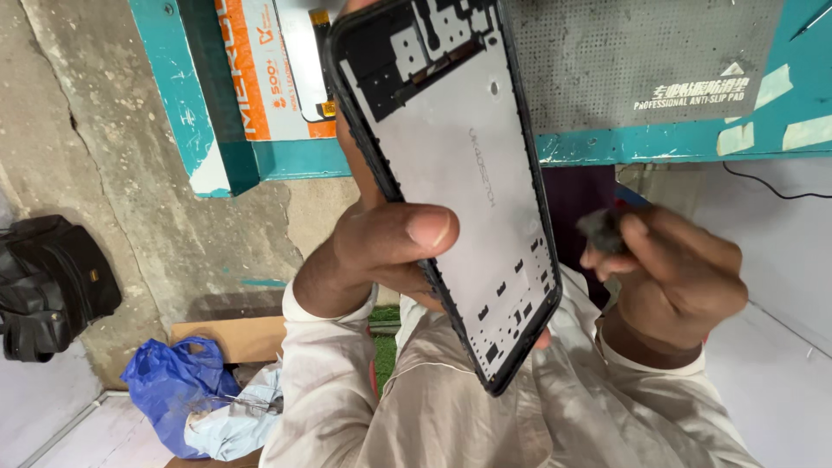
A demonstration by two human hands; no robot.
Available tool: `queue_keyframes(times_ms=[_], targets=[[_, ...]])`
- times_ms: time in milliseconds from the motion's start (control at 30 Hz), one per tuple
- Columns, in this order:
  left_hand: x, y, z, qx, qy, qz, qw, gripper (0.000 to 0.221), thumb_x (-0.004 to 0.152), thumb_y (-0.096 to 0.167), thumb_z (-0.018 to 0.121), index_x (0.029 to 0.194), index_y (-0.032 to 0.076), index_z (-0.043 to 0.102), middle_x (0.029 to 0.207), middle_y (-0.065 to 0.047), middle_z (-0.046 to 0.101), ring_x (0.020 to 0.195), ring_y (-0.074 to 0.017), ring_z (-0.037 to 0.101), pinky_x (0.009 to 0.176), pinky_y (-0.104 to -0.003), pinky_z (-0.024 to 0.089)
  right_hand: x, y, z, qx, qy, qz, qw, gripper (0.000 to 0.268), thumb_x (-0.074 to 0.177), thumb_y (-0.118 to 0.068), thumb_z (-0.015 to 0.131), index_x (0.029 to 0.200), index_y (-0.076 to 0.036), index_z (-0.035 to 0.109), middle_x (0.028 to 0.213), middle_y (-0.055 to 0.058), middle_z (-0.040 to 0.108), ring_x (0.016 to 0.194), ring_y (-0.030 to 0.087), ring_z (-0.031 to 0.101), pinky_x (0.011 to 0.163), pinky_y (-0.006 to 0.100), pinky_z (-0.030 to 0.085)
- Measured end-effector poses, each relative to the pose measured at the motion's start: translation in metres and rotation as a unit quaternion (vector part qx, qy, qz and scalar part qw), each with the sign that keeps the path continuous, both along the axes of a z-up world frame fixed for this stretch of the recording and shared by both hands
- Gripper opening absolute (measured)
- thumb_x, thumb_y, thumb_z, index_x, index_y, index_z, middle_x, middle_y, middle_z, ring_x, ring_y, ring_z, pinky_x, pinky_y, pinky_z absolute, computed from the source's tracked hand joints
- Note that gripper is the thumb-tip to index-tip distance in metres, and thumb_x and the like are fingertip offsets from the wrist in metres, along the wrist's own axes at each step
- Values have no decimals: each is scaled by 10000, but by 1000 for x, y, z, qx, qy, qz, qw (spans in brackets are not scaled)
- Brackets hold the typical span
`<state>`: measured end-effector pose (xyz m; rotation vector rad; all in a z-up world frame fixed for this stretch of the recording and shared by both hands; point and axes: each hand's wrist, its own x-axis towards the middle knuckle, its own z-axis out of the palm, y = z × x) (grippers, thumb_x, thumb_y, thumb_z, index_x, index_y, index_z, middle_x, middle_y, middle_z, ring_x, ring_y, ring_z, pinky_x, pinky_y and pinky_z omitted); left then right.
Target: The person is repairing a smartphone by prying open the back cover and cleaning the internal components. They use a metal tool to separate the casing and a brush to clean the edges and internal parts. A liquid is applied to the device during the process.
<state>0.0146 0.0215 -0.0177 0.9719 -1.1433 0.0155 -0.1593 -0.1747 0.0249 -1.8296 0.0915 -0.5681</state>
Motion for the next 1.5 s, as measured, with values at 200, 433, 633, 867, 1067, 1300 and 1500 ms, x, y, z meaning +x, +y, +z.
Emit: queue_keyframes(times_ms=[200, 433, 633, 867, 1067, 1300, 1500], targets=[[-2, 0, 28, 61, 200, 25, 978, 986, 763, 299, 1000, 1546, 145, 421, 1605, -148, 261, 1489, -287, 320, 1201, -404, 340, 2, -6, -2, -99, -127, 7, 987, 348, 772, 98, 797, 1096, 9, 705, 839, 201, 618, 636, 231, 688, 475, 259, 531], [0, -30, 23, -22, 208, 36, 977, 1099, 657, 204, 903, 1610, 250, 356, 1593, 66, 375, 1403, -116, 413, 1177, -286, 361, 1, 3, 30, -198, 49, 10, 979, 348, 808, 148, 822, 1122, 28, 729, 770, 136, 681, 633, 186, 700, 533, 251, 511], [-8, -18, 41, 60, 358, -107, 926, 1138, 730, 140, 913, 1629, 204, 217, 1564, 25, 360, 1399, -139, 411, 1169, -287, 369, 49, 11, 64, -196, 85, -17, 977, 352, 951, 149, 743, 1252, -26, 687, 728, 127, 665, 610, 147, 668, 538, 250, 496], [-7, -23, 57, 10, 492, -34, 870, 1248, 620, 293, 877, 1639, 32, 205, 1495, -149, 405, 1288, -248, 466, 1079, -369, 436, 47, 7, 69, -118, 144, 37, 982, 319, 980, 69, 761, 1256, -83, 710, 729, 85, 701, 556, 101, 635, 531, 233, 507], [4, -35, 45, -29, 379, 0, 925, 1088, 651, 272, 870, 1572, 83, 324, 1492, -130, 399, 1321, -239, 457, 1084, -393, 420, 25, -2, 65, -125, 140, 106, 977, 353, 848, 21, 765, 1189, -32, 693, 741, 107, 671, 601, 130, 661, 538, 249, 518], [2, -48, 28, -44, 112, -23, 992, 732, 685, 432, 897, 1355, 383, 606, 1676, -147, 173, 1563, -420, 196, 1207, -531, 283, 90, -28, 62, -105, 101, 59, 988, 313, 1008, 99, 723, 1294, -19, 678, 737, 111, 662, 572, 145, 585, 534, 291, 457], [15, -39, 16, -18, 103, -22, 994, 795, 644, 571, 921, 1350, 411, 595, 1656, -212, 131, 1543, -515, 137, 1242, -642, 192, 49, -14, 60, -89, 77, 141, 983, 405, 918, 19, 717, 1281, -148, 650, 780, 62, 713, 619, 107, 677, 564, 239, 560]])
